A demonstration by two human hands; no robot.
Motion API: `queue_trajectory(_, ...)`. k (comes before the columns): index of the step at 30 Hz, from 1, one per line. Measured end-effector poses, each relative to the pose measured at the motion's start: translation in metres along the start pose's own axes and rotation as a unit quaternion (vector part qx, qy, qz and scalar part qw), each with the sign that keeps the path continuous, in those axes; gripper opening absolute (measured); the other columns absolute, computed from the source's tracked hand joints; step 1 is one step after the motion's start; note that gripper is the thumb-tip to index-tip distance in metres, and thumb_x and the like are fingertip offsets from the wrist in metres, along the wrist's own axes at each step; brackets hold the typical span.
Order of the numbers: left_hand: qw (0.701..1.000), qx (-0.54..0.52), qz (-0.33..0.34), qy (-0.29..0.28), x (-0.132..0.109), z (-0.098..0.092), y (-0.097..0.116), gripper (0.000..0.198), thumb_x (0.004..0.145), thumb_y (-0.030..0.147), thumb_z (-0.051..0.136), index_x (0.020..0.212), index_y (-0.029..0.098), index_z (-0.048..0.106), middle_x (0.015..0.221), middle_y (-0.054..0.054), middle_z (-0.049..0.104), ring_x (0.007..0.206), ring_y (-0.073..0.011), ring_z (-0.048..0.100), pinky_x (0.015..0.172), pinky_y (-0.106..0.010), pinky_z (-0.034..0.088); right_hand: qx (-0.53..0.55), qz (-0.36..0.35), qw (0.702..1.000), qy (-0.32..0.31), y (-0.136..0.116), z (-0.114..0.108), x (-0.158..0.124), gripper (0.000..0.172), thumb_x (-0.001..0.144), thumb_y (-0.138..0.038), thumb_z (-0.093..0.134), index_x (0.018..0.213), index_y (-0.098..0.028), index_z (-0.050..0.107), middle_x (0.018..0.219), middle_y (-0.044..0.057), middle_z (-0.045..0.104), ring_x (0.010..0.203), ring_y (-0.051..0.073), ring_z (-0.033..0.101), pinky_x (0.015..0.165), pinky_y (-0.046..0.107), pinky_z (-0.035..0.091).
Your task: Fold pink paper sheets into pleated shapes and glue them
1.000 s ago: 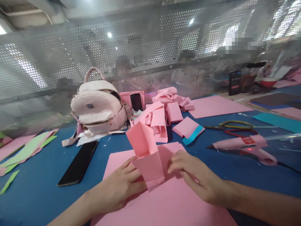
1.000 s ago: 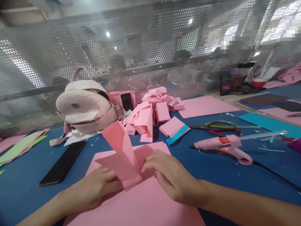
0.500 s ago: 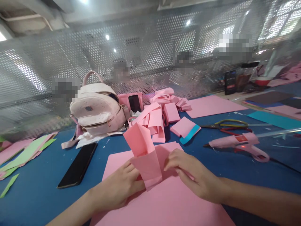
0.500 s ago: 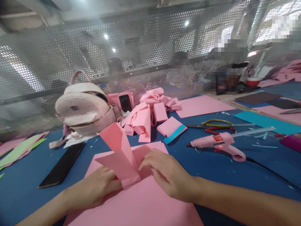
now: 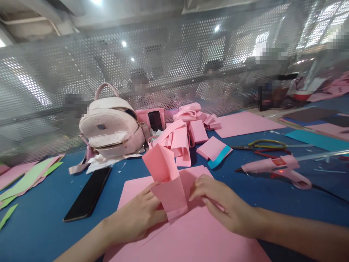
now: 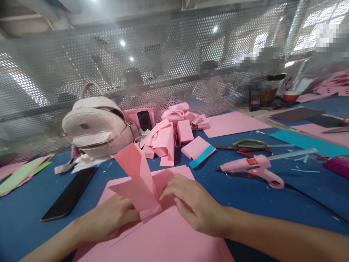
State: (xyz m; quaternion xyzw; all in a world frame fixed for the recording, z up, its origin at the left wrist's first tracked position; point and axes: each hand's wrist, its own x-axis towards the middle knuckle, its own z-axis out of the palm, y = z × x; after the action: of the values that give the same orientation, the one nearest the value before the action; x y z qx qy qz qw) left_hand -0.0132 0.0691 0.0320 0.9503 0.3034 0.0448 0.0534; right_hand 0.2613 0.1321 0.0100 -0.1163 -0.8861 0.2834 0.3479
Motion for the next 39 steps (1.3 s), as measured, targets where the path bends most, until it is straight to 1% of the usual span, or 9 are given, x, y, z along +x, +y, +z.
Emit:
queue_trajectory(3, 1.0, 0.002, -0.01, -0.005, -0.001, 0.001, 0.0, 0.032, 0.089, 0.006, 0.046, 0.107, 0.023, 0.067, 0.087, -0.007, 0.066, 0.112, -0.0273, 0.055, 0.087, -0.037, 0.049, 0.001, 0.001, 1.0, -0.003, 0.001, 0.0, 0.0, 0.033, 0.091, -0.004, 0.041, 0.113, -0.022, 0.057, 0.1, 0.007, 0.062, 0.093, 0.02, 0.056, 0.08, 0.033, 0.047)
queue_trajectory(7, 1.0, 0.001, -0.001, 0.007, 0.001, 0.001, -0.001, 0.03, 0.088, 0.006, 0.047, 0.101, 0.024, 0.067, 0.097, -0.006, 0.069, 0.116, -0.0274, 0.056, 0.103, -0.046, 0.042, 0.003, 0.011, 1.0, -0.01, 0.002, 0.0, 0.0, 0.031, 0.091, -0.005, 0.04, 0.111, -0.022, 0.057, 0.098, 0.006, 0.062, 0.09, 0.02, 0.054, 0.077, 0.033, 0.046)
queue_trajectory(11, 1.0, 0.005, 0.012, 0.015, 0.004, -0.001, -0.004, 0.034, 0.082, 0.002, 0.048, 0.101, 0.024, 0.067, 0.115, -0.007, 0.069, 0.12, -0.0279, 0.056, 0.107, -0.048, 0.04, 0.001, 0.012, 1.0, -0.006, 0.004, 0.001, 0.0, 0.029, 0.092, -0.006, 0.04, 0.109, -0.022, 0.057, 0.096, 0.006, 0.061, 0.088, 0.02, 0.053, 0.077, 0.033, 0.046)
queue_trajectory(15, 1.0, 0.01, 0.018, 0.011, 0.005, -0.003, -0.009, 0.029, 0.075, 0.001, 0.051, 0.088, 0.022, 0.065, 0.112, -0.007, 0.069, 0.114, -0.0273, 0.058, 0.11, -0.049, 0.038, 0.005, 0.02, 1.0, -0.01, 0.006, 0.0, 0.002, 0.031, 0.092, -0.005, 0.039, 0.11, -0.022, 0.056, 0.1, 0.006, 0.062, 0.091, 0.019, 0.055, 0.081, 0.034, 0.047)
queue_trajectory(18, 0.999, 0.015, 0.034, 0.029, 0.007, -0.004, -0.013, 0.022, 0.077, 0.003, 0.051, 0.081, 0.021, 0.063, 0.114, -0.008, 0.068, 0.112, -0.0273, 0.057, 0.108, -0.047, 0.04, 0.003, 0.035, 0.999, -0.018, 0.006, 0.001, 0.003, 0.032, 0.092, -0.004, 0.037, 0.11, -0.022, 0.056, 0.1, 0.006, 0.062, 0.093, 0.02, 0.055, 0.082, 0.034, 0.048)
queue_trajectory(23, 0.998, 0.029, 0.035, 0.03, 0.009, -0.005, -0.016, 0.023, 0.088, 0.011, 0.046, 0.09, 0.022, 0.066, 0.114, -0.009, 0.066, 0.106, -0.0263, 0.057, 0.102, -0.045, 0.044, -0.009, 0.047, 0.999, -0.026, 0.008, 0.003, 0.003, 0.027, 0.093, -0.006, 0.037, 0.105, -0.02, 0.056, 0.097, 0.008, 0.06, 0.091, 0.021, 0.055, 0.083, 0.037, 0.049)
queue_trajectory(28, 0.999, 0.029, 0.024, 0.019, 0.008, -0.002, -0.02, 0.021, 0.087, 0.013, 0.048, 0.088, 0.023, 0.067, 0.1, -0.009, 0.065, 0.095, -0.0257, 0.057, 0.095, -0.044, 0.048, -0.014, 0.038, 0.999, -0.018, 0.007, 0.002, 0.007, 0.026, 0.094, -0.007, 0.037, 0.101, -0.022, 0.056, 0.093, 0.007, 0.061, 0.09, 0.022, 0.057, 0.083, 0.036, 0.052)
queue_trajectory(35, 0.999, 0.022, 0.012, 0.021, 0.007, -0.002, -0.02, 0.022, 0.087, 0.014, 0.049, 0.091, 0.025, 0.068, 0.104, -0.008, 0.065, 0.1, -0.0257, 0.056, 0.096, -0.044, 0.047, -0.015, 0.042, 0.999, -0.014, 0.006, 0.001, 0.008, 0.025, 0.094, -0.008, 0.037, 0.1, -0.021, 0.057, 0.09, 0.007, 0.061, 0.085, 0.022, 0.057, 0.078, 0.035, 0.053)
queue_trajectory(39, 0.999, 0.024, 0.02, 0.019, 0.006, -0.002, -0.019, 0.02, 0.087, 0.014, 0.05, 0.084, 0.024, 0.067, 0.101, -0.007, 0.066, 0.099, -0.0252, 0.057, 0.098, -0.044, 0.047, -0.009, 0.05, 0.998, -0.025, 0.007, 0.001, 0.006, 0.024, 0.094, -0.007, 0.038, 0.101, -0.021, 0.056, 0.092, 0.007, 0.061, 0.088, 0.022, 0.057, 0.08, 0.036, 0.052)
